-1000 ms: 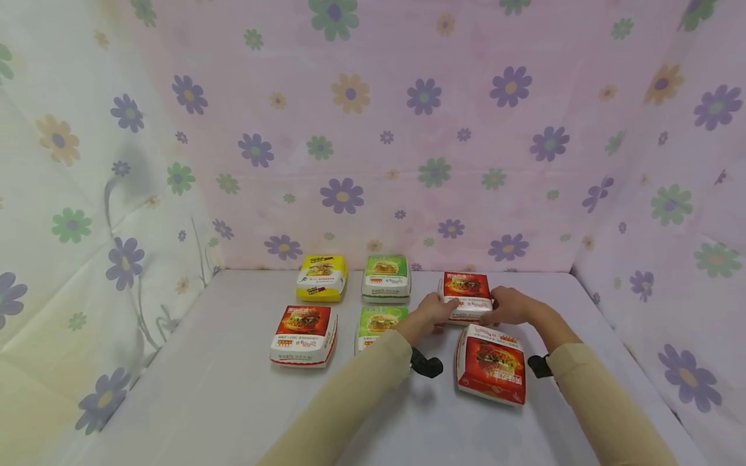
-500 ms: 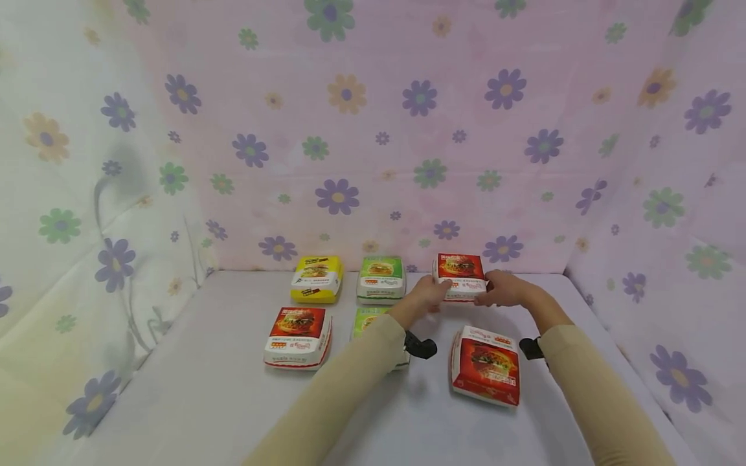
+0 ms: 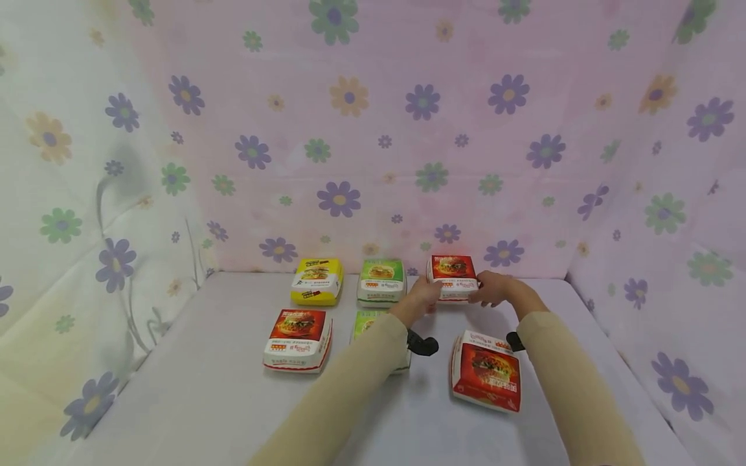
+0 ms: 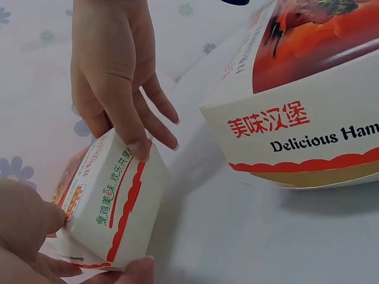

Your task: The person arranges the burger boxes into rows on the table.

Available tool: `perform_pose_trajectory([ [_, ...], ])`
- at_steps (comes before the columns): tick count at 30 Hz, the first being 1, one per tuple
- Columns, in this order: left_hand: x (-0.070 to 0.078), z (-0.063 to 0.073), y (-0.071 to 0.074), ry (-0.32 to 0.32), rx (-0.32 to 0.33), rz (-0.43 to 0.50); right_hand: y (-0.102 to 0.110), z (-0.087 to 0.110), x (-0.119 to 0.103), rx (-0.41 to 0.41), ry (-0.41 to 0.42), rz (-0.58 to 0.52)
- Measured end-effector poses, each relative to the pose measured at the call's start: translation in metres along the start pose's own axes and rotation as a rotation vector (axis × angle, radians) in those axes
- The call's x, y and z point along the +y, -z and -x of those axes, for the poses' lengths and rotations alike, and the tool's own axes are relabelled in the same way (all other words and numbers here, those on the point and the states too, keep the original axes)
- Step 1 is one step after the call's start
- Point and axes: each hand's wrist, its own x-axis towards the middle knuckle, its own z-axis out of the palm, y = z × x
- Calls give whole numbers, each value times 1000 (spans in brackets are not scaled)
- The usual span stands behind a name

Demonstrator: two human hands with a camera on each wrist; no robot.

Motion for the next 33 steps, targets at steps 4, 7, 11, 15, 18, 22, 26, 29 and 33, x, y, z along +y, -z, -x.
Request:
perform_pose_trajectory([
  [4, -5, 0, -1, 14, -13, 7, -4, 0, 4, -14, -18, -3],
  [7, -6, -1, 0, 34, -22, 32, -6, 0, 6, -13, -37, -1],
  [11, -8, 0, 1, 71, -46, 85, -10, 1, 6, -16, -57, -9],
  [15, -13, 1, 2, 102, -62, 130, -12, 2, 8, -22, -62, -10],
  [18, -15, -1, 0, 111, -81, 141, -11, 5, 10, -23, -61, -4],
  [22, -10, 2, 4, 124, -135, 123, -6, 15, 11, -33, -85, 9],
  [26, 2, 16, 18, 114, -231, 67, 0, 28, 13, -52, -109, 22],
  [29, 10, 25, 28, 90, -291, 39, 2, 40, 16, -58, -96, 42],
  [33, 16, 34, 37, 65, -358, -20, 1, 56, 20, -45, -25, 59],
])
